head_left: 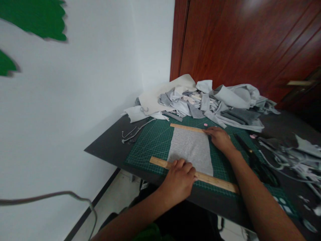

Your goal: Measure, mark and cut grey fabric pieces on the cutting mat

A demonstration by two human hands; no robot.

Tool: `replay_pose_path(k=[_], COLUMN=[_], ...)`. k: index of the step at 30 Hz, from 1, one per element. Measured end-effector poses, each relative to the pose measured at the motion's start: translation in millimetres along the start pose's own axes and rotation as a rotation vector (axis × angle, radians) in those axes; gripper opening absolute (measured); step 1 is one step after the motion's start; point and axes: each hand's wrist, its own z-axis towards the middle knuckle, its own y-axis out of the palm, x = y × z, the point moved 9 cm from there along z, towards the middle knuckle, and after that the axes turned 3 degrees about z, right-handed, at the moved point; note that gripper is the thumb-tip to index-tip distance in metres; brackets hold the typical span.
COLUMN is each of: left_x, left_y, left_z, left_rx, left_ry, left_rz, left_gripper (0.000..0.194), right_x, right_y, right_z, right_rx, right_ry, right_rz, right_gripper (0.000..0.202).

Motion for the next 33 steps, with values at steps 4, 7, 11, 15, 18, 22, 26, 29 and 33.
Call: replay_pose_path(k=[4,7,11,15,18,22,26,29,33], left_x=[0.6,1.9,3.2,-4.2,-12.8,-19.8,-22.0,-24.9,-28.0], left_y=[-0.4,-0.7,-0.4,-5.1,-3.7,-6.1,-7.9,-6.5,-2.7], left_z=[0.1,-0.7,-3.4,-4.8,-3.0,-0.2,1.9,3.3,4.9], left_rx=[0.01,0.015,0.029,0.084,0.058,0.077,0.104,0.114,0.105], left_ry=[0.004,0.005,-0.02,-0.094,-0.138,-0.164,-0.162,-0.165,-0.183], left_rz=[0.006,0.02,0.041,0.018,-0.064,-0.118,-0.154,-0.177,-0.186], left_gripper=[0.014,0.015,0.021,0.042,0.03,0.017,0.005,0.004,0.003], right_x=[1.2,2.6,3.5,5.9,8.5,10.9,11.7,12.8,14.1], right_y=[0.7,1.7,3.3,5.0,5.8,5.2,4.0,4.1,4.6], right_z=[0.0,0.0,-0.4,-1.3,-1.9,-1.8,0.2,1.8,3.1], right_rx=[0.001,0.012,0.025,0.039,0.043,0.038,0.036,0.034,0.026], right_ry=[-0.011,-0.028,-0.045,-0.04,-0.028,0.003,0.029,0.041,0.036], right_rz=[-0.007,0.006,0.035,0.066,0.093,0.104,0.12,0.13,0.146], right_gripper=[0.051,0.051,0.05,0.048,0.048,0.048,0.046,0.044,0.042])
